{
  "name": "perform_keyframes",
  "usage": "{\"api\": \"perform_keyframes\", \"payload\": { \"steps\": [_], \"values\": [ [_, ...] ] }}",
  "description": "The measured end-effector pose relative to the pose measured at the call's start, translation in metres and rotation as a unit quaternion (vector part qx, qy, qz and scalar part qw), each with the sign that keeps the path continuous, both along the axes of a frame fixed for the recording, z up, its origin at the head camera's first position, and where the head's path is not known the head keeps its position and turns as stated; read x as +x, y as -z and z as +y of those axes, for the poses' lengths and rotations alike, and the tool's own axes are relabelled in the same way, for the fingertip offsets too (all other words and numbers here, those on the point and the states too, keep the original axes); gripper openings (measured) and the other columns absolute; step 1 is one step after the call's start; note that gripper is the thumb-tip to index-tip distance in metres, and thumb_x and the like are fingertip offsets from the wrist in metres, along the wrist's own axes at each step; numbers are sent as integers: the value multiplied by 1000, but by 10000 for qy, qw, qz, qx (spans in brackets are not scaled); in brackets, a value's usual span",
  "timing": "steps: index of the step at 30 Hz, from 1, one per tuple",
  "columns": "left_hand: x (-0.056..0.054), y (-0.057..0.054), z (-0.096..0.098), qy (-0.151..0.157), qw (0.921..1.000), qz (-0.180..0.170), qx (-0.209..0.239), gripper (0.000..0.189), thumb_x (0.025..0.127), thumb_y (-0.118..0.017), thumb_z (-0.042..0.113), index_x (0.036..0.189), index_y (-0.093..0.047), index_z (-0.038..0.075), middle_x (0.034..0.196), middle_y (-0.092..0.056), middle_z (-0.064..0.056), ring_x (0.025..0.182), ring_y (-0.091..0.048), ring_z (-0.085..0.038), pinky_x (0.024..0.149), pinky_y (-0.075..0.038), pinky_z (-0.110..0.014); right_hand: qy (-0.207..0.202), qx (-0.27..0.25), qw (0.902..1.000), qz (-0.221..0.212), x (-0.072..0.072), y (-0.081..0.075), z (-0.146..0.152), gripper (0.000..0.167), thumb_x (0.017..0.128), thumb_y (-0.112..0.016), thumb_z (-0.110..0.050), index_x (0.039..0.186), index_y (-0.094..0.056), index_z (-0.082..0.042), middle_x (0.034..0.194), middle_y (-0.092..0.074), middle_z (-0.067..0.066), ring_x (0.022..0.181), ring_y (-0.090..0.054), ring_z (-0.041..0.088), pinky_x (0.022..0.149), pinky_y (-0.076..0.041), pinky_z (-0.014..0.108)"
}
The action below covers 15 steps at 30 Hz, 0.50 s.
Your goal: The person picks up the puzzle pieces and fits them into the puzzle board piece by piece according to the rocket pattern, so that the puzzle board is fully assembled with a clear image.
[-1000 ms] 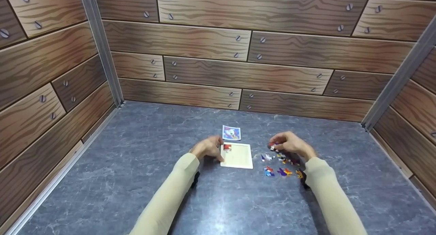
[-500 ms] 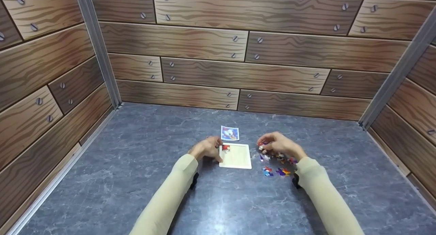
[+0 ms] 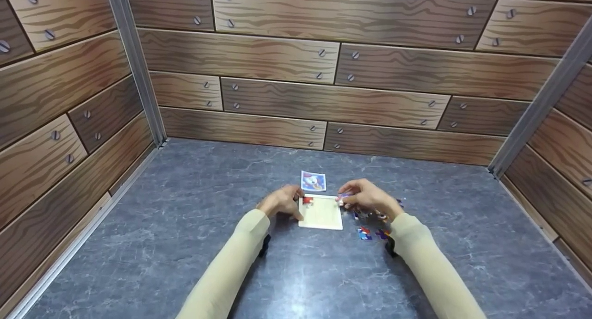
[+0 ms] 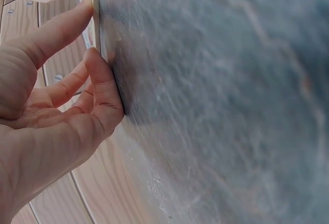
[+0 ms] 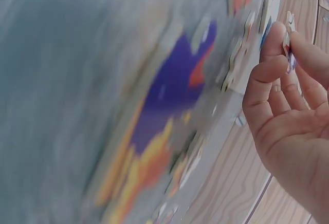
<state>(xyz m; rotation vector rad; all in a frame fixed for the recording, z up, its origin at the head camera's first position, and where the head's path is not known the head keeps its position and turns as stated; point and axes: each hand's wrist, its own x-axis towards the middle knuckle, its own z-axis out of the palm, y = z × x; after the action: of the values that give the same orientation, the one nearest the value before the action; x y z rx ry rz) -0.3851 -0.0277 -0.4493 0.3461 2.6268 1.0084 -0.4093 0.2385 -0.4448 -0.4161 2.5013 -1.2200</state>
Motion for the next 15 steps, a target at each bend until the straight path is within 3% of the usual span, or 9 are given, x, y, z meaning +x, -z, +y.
{"api": "perform_keyframes", "payload": {
  "steps": [8,15],
  "values": [
    [0,0,0,61,9999,131,-33,62,70,-86,5,125,-58,2,123,-59,-15,111,-55,-26,102,-45,-41,206,-485,9983,-229,1,1,-14,22,89,-66,-3,111,-66,1,86,-70,8,71,-65,14,55,-48,23],
    [0,0,0,108,9998,158,-89,65,70,-87,6,127,-56,1,127,-59,-16,117,-55,-28,104,-44,-40,428,-270,9987,-111,1,1,-20,23,85,-72,-7,107,-69,-3,76,-64,-4,65,-52,11,53,-41,22]
  ]
}}
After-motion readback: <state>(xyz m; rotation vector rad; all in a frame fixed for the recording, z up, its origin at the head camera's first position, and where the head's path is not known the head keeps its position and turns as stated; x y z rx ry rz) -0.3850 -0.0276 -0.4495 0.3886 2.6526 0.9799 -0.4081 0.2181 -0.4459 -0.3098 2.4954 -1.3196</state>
